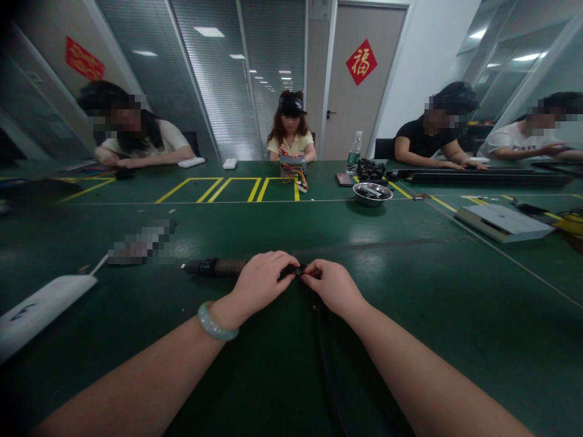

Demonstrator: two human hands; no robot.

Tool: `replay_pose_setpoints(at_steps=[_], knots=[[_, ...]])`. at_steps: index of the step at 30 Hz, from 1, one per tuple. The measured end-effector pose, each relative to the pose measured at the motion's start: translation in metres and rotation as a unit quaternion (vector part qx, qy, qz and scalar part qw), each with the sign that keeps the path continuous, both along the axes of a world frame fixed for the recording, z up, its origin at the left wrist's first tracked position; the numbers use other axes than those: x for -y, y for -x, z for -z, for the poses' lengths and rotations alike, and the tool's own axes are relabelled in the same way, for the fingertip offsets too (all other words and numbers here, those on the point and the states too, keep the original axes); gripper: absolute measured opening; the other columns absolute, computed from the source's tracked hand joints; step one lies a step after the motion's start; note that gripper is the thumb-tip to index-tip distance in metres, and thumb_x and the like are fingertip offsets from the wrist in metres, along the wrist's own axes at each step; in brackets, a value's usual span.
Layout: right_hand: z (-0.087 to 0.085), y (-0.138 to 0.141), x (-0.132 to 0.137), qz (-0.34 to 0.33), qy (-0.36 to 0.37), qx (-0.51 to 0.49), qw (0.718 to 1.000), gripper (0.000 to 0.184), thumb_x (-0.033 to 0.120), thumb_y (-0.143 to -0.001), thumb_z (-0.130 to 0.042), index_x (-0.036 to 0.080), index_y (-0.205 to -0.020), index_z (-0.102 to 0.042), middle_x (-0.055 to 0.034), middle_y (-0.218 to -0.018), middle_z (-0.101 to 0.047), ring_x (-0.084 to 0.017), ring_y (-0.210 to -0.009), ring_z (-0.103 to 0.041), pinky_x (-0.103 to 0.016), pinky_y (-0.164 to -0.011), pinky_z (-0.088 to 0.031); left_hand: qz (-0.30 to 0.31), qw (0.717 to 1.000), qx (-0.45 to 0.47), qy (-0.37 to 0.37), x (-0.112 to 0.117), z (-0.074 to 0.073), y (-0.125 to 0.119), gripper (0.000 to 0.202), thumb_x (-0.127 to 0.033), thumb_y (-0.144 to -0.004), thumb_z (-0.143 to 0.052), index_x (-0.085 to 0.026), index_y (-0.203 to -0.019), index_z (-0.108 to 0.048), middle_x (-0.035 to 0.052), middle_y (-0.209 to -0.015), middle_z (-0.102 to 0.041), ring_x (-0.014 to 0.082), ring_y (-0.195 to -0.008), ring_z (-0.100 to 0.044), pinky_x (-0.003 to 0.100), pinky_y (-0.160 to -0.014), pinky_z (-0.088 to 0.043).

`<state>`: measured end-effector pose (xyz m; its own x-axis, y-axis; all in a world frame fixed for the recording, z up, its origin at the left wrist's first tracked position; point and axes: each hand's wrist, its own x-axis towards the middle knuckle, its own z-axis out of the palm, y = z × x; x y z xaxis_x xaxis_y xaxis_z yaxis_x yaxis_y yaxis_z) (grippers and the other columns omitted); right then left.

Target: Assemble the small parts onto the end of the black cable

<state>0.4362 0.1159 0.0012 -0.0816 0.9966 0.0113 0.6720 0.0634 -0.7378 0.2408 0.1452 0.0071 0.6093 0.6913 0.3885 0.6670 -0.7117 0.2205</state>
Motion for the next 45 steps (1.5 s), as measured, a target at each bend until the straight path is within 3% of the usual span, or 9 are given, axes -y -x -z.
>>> replay_pose_setpoints(at_steps=[15,22,45], knots=[[-0.0013,0.0004,0.0008,0.003,0.003,0.003,1.0,0.011,0.031,-0.082,-0.063,0.022,-0.084,-0.069,0.0015,-0.074,-0.069,-0.013,-0.064,-0.06,-0.023,-0.057,-0.039,0.003,1.0,0.016,0.0,-0.0006,0.0029,0.0002,0.024,-0.023,-0.088,-0.058,-0.025,-0.112,-0.058,0.0021,-0.109,-0.063,0.0207,-0.1,-0.057,0.037,-0.088,-0.044],[-0.0019,0.0,0.0012,-0.002,0.002,-0.004,1.0,0.011,0.03,-0.082,-0.062,0.021,-0.085,-0.069,0.0002,-0.077,-0.07,-0.014,-0.069,-0.061,-0.024,-0.06,-0.041,-0.002,1.0,0.012,0.005,-0.0005,0.0018,0.0,0.013,-0.024,-0.087,-0.059,-0.023,-0.1,-0.058,0.0008,-0.101,-0.063,0.0199,-0.094,-0.058,0.037,-0.083,-0.044],[0.0024,-0.001,-0.0006,-0.003,0.005,-0.011,1.0,0.011,0.03,-0.082,-0.063,0.021,-0.085,-0.069,0.0007,-0.077,-0.07,-0.014,-0.067,-0.062,-0.023,-0.059,-0.042,-0.012,1.0,0.01,-0.005,0.0001,0.0024,-0.0001,0.017,-0.024,-0.087,-0.06,-0.023,-0.103,-0.057,0.0005,-0.101,-0.062,0.0192,-0.094,-0.058,0.035,-0.082,-0.044]])
